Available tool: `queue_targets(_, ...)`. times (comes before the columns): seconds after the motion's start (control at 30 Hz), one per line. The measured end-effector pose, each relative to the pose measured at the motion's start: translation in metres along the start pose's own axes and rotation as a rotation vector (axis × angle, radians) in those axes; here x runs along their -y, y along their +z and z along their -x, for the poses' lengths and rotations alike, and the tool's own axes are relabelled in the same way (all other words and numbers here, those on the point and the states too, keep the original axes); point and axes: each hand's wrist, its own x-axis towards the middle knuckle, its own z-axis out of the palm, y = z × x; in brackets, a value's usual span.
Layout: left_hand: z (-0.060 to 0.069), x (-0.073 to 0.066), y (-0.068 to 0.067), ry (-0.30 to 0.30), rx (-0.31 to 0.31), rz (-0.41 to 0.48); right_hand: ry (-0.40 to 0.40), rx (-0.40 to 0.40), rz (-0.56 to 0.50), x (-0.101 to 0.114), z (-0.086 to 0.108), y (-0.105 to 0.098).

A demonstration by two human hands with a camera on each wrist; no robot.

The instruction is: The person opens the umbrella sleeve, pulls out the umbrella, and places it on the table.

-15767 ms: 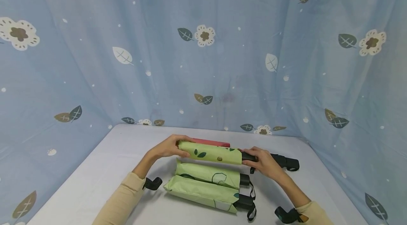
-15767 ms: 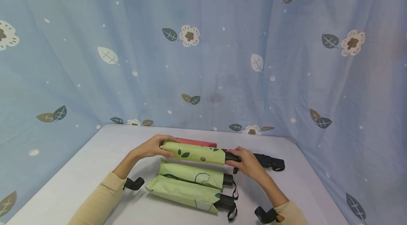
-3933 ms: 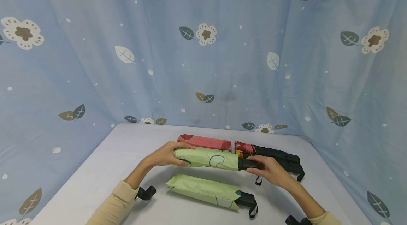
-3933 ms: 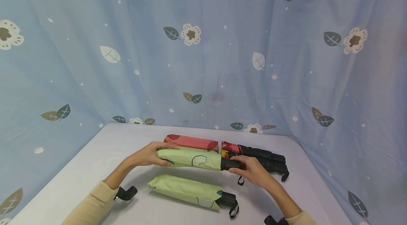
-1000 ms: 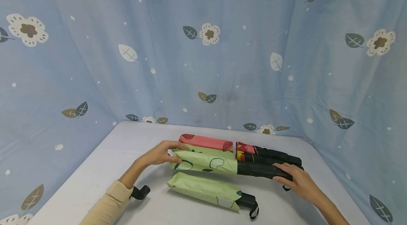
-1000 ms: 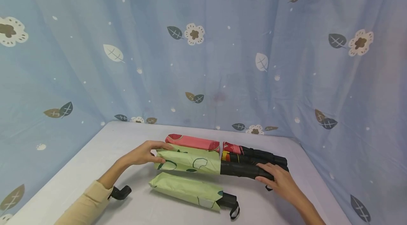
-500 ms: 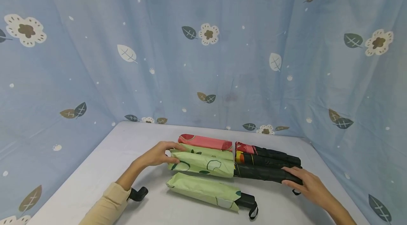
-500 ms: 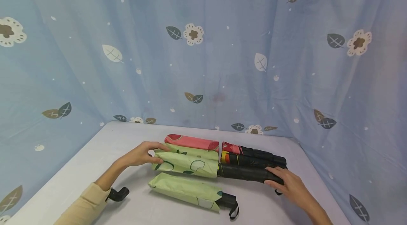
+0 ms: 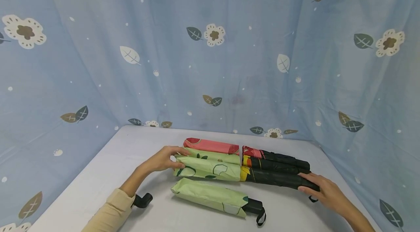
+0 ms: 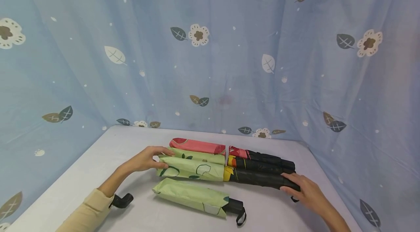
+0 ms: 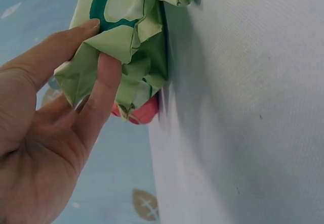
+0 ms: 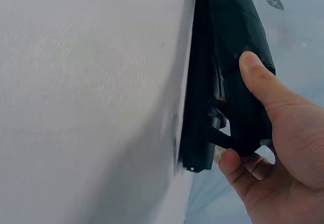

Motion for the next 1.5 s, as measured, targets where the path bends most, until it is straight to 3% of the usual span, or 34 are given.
queue_targets(0.33, -0.001, 0.006, 0.005, -0.01, -0.031, 0.021, 0.026, 0.106, -0.017, -0.015, -0.001, -0.002)
queue_targets(0.5, -0.002, 0.004, 0.006, 0.008, -0.044, 0.038, 0.019, 0.114, -0.009, -0.019, -0.003, 0.0)
queue_targets(0.8, 0.0, 0.0, 0.004, -0.024, -0.052, 0.032, 0.016, 0.094, 0.033, -0.021, -0.005, 0.004)
queue_targets(1.2, 0.003, -0.005, -0.004, -0.051, -0.085, 0.016, 0.088, 0.005, 0.096, -0.016, -0.002, 0.0)
queue_targets(1.5, 0.004, -0.012, -0.011, -0.059, -0.075, -0.017, -0.009, -0.121, 0.063, -0.006, -0.003, 0.0)
